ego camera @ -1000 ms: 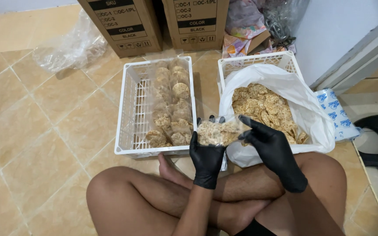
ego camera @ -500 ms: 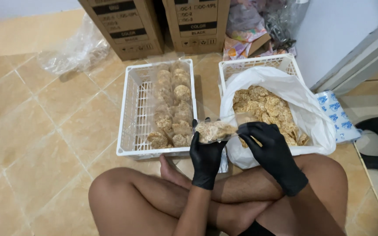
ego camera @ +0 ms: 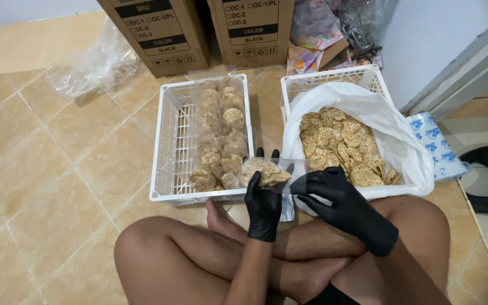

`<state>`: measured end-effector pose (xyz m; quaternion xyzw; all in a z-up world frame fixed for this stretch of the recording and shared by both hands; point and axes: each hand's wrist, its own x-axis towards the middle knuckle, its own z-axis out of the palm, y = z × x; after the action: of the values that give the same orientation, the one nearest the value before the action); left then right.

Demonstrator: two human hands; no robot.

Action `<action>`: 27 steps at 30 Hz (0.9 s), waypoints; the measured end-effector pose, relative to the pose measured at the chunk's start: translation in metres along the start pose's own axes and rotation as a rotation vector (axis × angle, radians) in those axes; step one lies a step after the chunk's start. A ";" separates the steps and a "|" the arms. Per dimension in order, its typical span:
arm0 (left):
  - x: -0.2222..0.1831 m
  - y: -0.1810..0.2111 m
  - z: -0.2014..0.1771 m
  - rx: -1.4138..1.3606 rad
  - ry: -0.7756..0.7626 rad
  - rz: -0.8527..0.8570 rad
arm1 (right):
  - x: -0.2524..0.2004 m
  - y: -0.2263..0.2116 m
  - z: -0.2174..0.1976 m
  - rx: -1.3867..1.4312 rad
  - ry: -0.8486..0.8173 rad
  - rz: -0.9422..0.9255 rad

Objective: Packaging small food items into individual plastic bags while sitting on the floor.

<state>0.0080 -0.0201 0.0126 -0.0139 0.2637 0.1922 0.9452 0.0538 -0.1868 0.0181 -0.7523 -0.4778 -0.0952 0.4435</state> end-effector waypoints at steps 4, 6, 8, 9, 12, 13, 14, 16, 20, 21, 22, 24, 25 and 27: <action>-0.016 0.007 0.015 -0.104 0.005 -0.039 | -0.007 0.024 -0.021 0.104 0.172 0.204; -0.018 0.008 0.013 -0.092 0.025 -0.037 | -0.010 0.067 -0.025 0.034 0.180 0.293; -0.016 0.007 0.016 -0.077 0.029 -0.041 | -0.019 0.118 -0.025 -0.044 0.201 0.372; -0.017 0.007 0.015 -0.111 0.028 -0.047 | -0.030 0.146 -0.021 -0.075 0.138 0.468; -0.011 0.008 0.008 -0.167 0.019 -0.085 | -0.059 0.196 0.000 -0.070 0.009 0.561; -0.008 0.009 0.003 -0.191 0.014 -0.115 | -0.071 0.207 0.009 -0.031 -0.061 0.560; -0.007 0.008 0.000 -0.190 0.018 -0.116 | -0.067 0.205 0.017 -0.031 -0.062 0.564; -0.002 0.007 -0.004 -0.178 -0.005 -0.117 | -0.062 0.201 0.030 -0.078 -0.258 0.538; 0.000 0.005 -0.004 -0.182 0.000 -0.124 | -0.055 0.193 0.053 -0.455 -0.421 0.482; 0.002 0.005 -0.006 -0.172 0.009 -0.103 | -0.059 0.205 0.062 -0.488 -0.470 0.501; 0.004 0.004 -0.007 -0.162 0.018 -0.081 | -0.063 0.217 0.071 -0.520 -0.519 0.519; 0.005 0.006 -0.007 -0.154 0.014 -0.099 | -0.054 0.219 0.072 -0.436 -0.473 0.553; 0.006 0.007 -0.008 -0.152 0.011 -0.108 | -0.049 0.219 0.074 -0.349 -0.433 0.577; 0.010 0.009 -0.014 -0.167 0.009 -0.110 | -0.050 0.234 0.086 -0.338 -0.433 0.611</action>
<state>0.0061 -0.0100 -0.0040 -0.1081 0.2498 0.1614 0.9486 0.1919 -0.1885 -0.1955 -0.9245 -0.2923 0.1242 0.2109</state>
